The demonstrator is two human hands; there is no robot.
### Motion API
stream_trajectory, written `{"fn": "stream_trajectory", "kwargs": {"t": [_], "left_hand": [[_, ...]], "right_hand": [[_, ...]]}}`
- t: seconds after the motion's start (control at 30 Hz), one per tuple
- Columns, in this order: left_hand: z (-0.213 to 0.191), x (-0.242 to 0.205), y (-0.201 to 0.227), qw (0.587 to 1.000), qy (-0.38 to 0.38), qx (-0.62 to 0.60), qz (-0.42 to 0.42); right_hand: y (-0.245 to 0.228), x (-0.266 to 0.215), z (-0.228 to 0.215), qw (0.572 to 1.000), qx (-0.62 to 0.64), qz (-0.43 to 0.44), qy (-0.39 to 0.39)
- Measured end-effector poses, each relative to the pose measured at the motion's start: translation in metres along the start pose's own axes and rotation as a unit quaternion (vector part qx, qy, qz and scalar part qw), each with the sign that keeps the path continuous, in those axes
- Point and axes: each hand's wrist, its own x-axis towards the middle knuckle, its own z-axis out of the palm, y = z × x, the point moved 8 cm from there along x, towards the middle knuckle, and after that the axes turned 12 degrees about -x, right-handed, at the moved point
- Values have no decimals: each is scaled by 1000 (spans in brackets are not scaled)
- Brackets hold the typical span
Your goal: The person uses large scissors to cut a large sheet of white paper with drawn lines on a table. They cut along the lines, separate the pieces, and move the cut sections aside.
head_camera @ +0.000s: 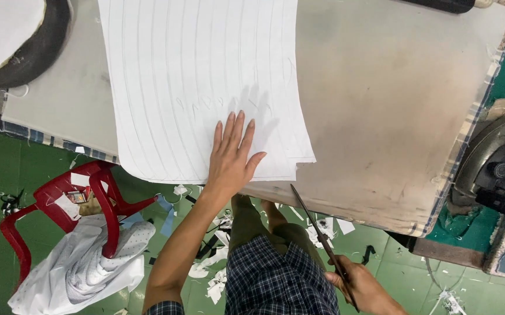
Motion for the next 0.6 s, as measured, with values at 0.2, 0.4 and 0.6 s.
{"fn": "stream_trajectory", "kwargs": {"t": [0.2, 0.4, 0.6], "left_hand": [[51, -12, 14, 995, -89, 44, -29], [116, -57, 82, 967, -238, 92, 13], [87, -108, 140, 890, -262, -214, 307]], "right_hand": [[19, -4, -4, 997, -42, 68, 5], [23, -22, -21, 981, 78, 167, 54], [35, -21, -28, 982, 41, 182, 37]]}}
